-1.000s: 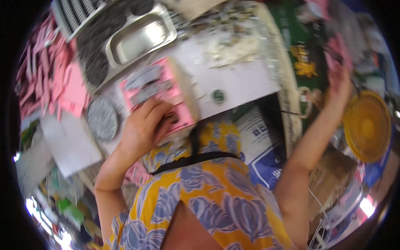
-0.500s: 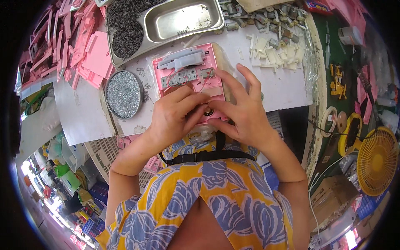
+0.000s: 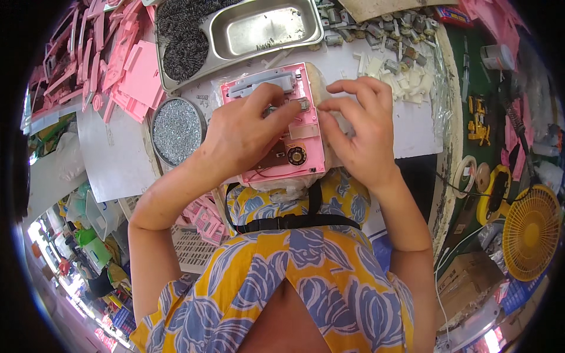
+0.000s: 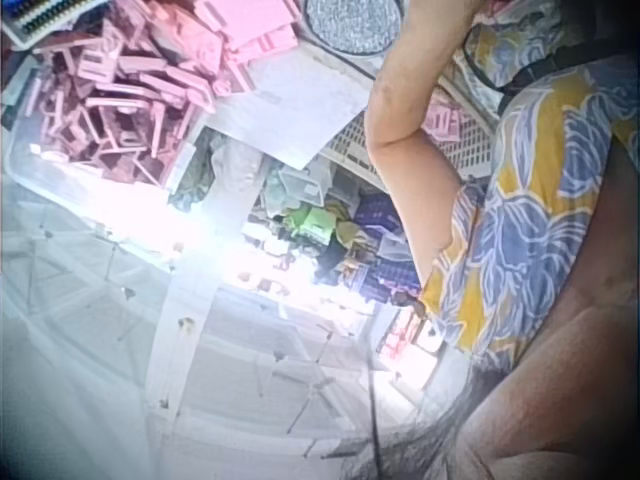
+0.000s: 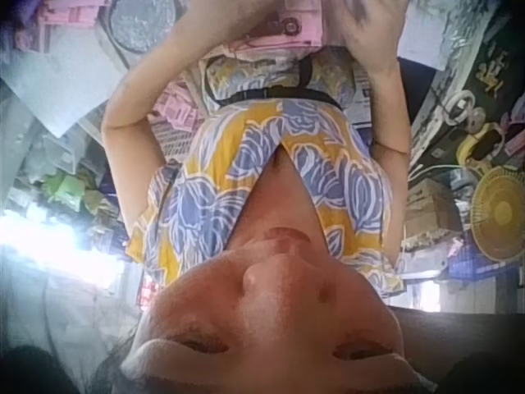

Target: Assembling a pink toy device by soldering wires, placing internal components, and using an electric screwdriver to secure the casing.

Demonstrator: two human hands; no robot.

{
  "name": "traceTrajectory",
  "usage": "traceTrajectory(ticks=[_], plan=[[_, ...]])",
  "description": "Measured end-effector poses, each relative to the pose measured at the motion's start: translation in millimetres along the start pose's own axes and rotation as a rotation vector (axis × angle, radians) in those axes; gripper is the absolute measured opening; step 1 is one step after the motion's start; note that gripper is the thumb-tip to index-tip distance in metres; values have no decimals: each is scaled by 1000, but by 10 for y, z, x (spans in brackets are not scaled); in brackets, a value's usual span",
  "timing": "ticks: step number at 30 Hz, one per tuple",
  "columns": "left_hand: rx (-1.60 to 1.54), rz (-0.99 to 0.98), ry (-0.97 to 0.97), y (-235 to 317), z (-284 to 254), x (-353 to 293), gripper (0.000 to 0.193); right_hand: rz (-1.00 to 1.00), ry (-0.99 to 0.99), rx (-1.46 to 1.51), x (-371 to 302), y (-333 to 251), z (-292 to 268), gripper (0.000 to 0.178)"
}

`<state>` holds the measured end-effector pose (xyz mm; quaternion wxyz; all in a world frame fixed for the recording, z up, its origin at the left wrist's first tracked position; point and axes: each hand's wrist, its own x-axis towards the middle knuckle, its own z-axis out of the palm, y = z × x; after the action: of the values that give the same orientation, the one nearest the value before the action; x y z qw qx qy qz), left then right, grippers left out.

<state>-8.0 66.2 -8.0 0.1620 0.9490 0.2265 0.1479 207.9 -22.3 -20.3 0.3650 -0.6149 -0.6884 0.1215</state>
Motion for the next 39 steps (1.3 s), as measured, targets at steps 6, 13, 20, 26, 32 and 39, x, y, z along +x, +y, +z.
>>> traceTrajectory(ticks=[6, 13, 20, 26, 32, 39], plan=[[27, 72, -142, -79, -56, 71, 34, 59, 8, 36, 152, 34, 143, 12], [53, 325, 38, -310, 20, -65, 25, 35, -132, -173, 272, -90, 173, 20], [168, 553, 22, -490, -74, -21, 30, -23, -115, -276, 290, -139, 172, 16], [157, 466, 58, -481, -41, -130, 31, 303, -99, 113, 240, -84, 225, 12], [156, 455, 78, -479, -15, -149, 31, -10, -120, -367, 286, -189, 246, 14], [151, 446, 117, -487, 10, -206, 37, -92, -304, -448, 356, -333, 65, 11]])
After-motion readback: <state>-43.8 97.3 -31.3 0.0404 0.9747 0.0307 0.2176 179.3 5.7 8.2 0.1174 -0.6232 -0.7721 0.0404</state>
